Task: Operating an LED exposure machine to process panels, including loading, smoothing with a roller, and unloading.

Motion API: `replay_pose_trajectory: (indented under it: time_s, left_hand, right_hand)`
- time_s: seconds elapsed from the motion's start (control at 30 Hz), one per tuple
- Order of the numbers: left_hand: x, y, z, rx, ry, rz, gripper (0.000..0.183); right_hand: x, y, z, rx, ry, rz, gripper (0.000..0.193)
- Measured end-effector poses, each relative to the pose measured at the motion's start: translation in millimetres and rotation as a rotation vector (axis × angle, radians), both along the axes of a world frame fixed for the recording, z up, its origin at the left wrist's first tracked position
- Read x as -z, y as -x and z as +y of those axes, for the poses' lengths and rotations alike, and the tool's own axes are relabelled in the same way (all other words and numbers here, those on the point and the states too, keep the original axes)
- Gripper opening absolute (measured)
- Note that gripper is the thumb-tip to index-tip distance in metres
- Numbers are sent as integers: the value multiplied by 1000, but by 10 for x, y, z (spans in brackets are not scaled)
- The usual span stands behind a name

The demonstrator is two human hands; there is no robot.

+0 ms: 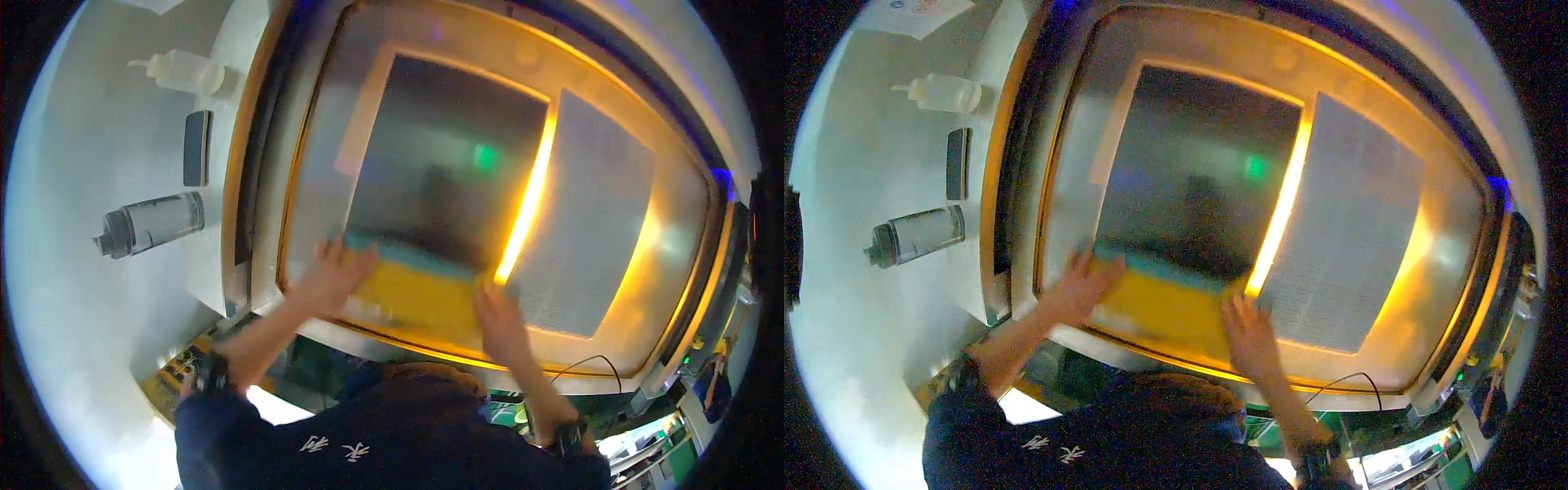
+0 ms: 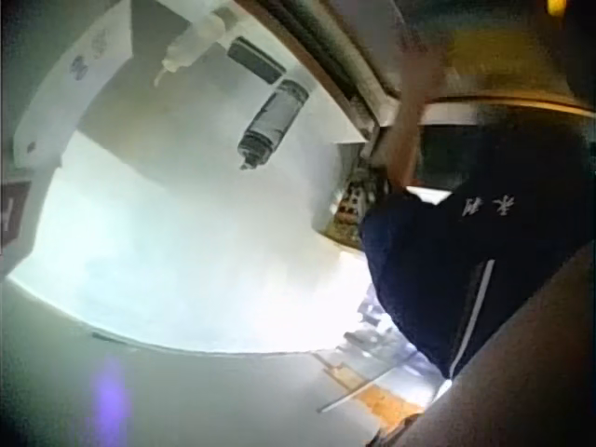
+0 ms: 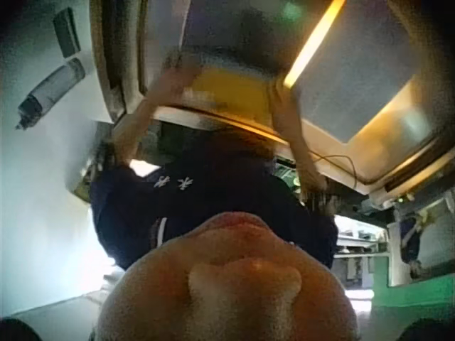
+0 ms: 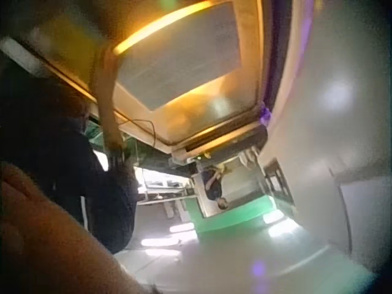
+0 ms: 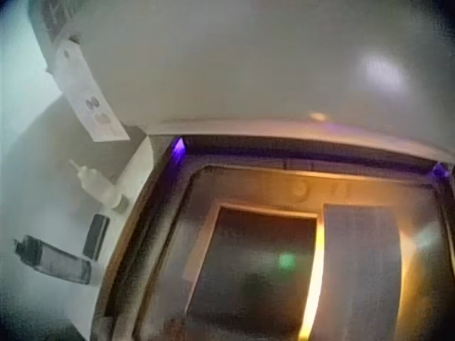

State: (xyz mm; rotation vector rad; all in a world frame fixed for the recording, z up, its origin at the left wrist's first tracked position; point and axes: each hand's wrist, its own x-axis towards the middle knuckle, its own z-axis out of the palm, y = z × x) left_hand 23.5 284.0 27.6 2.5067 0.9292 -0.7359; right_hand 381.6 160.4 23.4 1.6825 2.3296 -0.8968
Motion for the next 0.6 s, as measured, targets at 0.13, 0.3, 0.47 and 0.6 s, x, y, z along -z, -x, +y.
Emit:
replay_pose_trajectory:
  time_s: [0.13, 0.3, 0.47, 0.6]
  left_hand:
    - [-409, 19, -557, -30, 238, 45, 74]
    - [248, -66, 828, 43, -272, 205, 78]
    - [518, -1365, 3060, -149, -480, -162, 74]
    - [437, -2243, 3637, -167, -410, -143, 72]
  right_hand:
    - [-23, 266, -902, 74, -42, 78, 49]
    - [314, 158, 863, 47, -308, -93, 60]
    - [653, -1060, 3093, 163, -567, -267, 61]
    - [655, -1882, 3557, 257, -607, -142, 62]
